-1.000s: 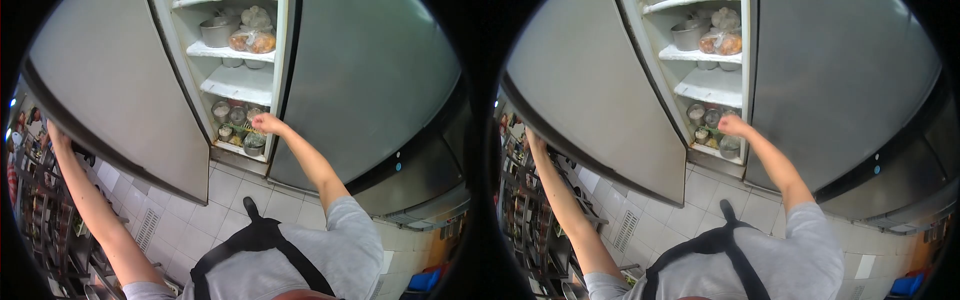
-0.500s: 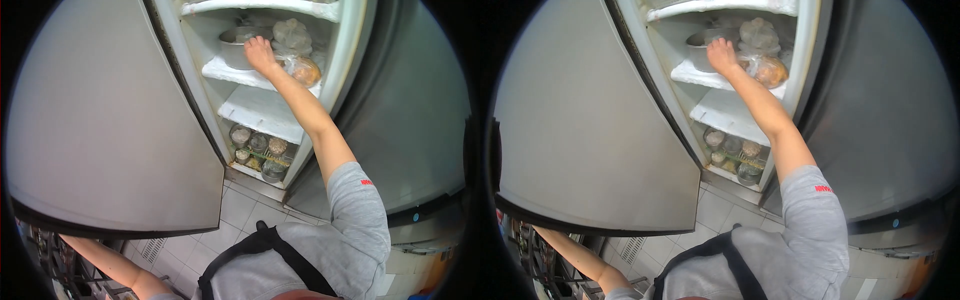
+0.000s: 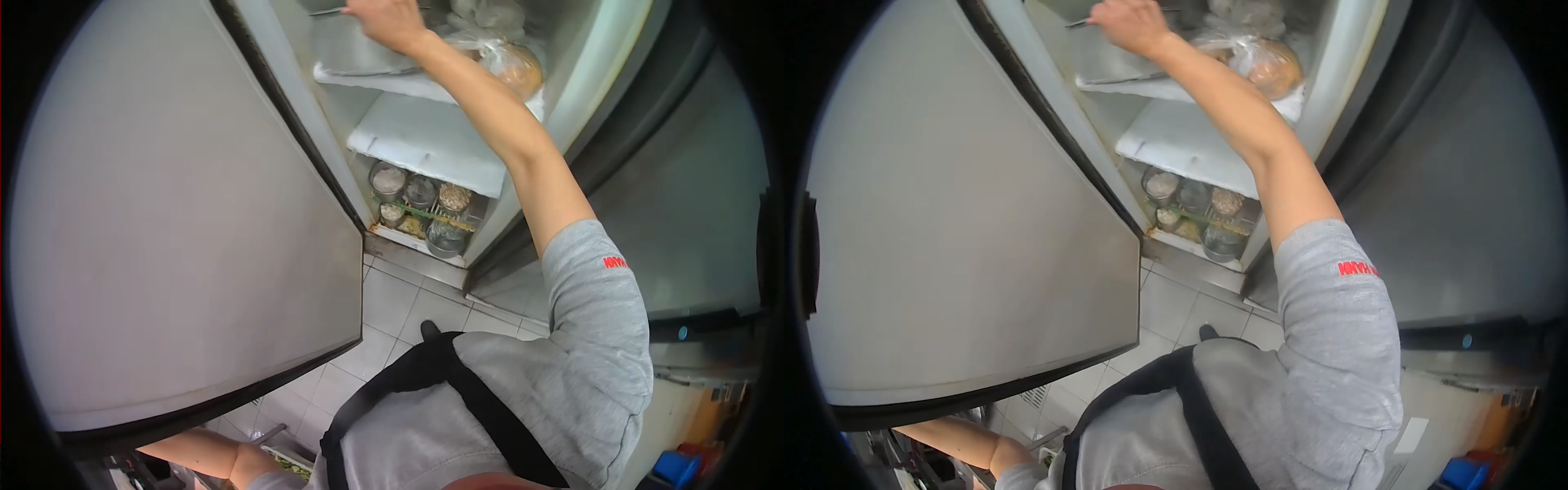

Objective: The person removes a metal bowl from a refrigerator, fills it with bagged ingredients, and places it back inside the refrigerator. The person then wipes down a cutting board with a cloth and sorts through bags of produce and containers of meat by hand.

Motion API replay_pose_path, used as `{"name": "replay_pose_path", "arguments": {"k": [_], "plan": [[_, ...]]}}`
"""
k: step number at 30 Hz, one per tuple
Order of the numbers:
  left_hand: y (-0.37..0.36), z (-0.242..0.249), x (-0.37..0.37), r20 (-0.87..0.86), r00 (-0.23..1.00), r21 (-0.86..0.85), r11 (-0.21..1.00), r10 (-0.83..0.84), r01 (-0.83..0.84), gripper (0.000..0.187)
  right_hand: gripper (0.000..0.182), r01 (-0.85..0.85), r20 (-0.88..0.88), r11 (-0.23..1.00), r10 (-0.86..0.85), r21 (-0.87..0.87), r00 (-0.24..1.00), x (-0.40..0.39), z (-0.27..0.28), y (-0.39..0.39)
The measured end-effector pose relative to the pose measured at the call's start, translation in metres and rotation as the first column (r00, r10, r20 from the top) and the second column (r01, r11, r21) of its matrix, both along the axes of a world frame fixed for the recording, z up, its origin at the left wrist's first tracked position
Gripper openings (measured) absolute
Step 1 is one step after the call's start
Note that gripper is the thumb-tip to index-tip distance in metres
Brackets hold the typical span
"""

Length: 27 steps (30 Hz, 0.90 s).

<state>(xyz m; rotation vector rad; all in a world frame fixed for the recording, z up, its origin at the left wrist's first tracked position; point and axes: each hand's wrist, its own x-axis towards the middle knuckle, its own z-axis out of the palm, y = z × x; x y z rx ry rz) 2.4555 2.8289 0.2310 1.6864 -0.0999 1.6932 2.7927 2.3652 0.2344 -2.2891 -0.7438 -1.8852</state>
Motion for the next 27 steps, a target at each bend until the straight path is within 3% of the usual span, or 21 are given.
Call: {"name": "replay_pose_path", "arguments": {"k": [1, 3, 5, 7, 12, 18, 21, 27], "plan": [[-0.004, 0.000, 0.002, 0.012, 1.000, 0.024, 1.000, 0.001, -0.001, 0.042, 0.014, -0.077, 0.014, 0.997, 0.077, -0.002, 0.997, -0.018, 0.007, 0.014], [-0.010, 0.001, 0.005, 0.045, 0.999, 0.065, 0.998, 0.003, -0.006, 0.042, 0.011, -0.062, -0.072, 0.997, 0.059, -0.049, 0.996, -0.036, 0.009, 0.025], [-0.017, 0.004, 0.006, 0.091, 0.996, 0.107, 0.994, -0.005, -0.005, 0.043, 0.019, -0.064, 0.119, 0.992, 0.077, -0.109, 0.990, -0.060, 0.011, 0.038], [-0.021, 0.006, 0.006, 0.149, 0.989, 0.143, 0.990, -0.015, -0.007, 0.044, 0.017, -0.071, 0.063, 0.990, 0.079, -0.123, 0.995, -0.096, 0.011, 0.052], [-0.041, 0.013, 0.008, 0.273, 0.955, 0.230, 0.972, -0.120, 0.056, 0.047, 0.019, -0.088, 0.109, 0.996, 0.091, -0.027, 0.990, -0.205, -0.001, 0.066], [-0.085, 0.028, 0.000, 0.383, 0.872, 0.280, 0.938, -0.304, 0.204, 0.050, 0.027, 0.059, -0.072, 0.997, -0.055, 0.059, 0.996, -0.353, -0.023, 0.059], [-0.110, 0.035, -0.009, 0.418, 0.820, 0.300, 0.911, -0.391, 0.282, 0.051, 0.031, 0.162, -0.083, 0.986, -0.158, 0.048, 0.984, -0.422, -0.037, 0.053], [-0.180, 0.043, -0.020, 0.431, 0.705, 0.319, 0.826, -0.563, 0.465, 0.054, 0.032, 0.442, -0.186, 0.896, -0.427, 0.046, 0.885, -0.549, -0.054, 0.040]]}}
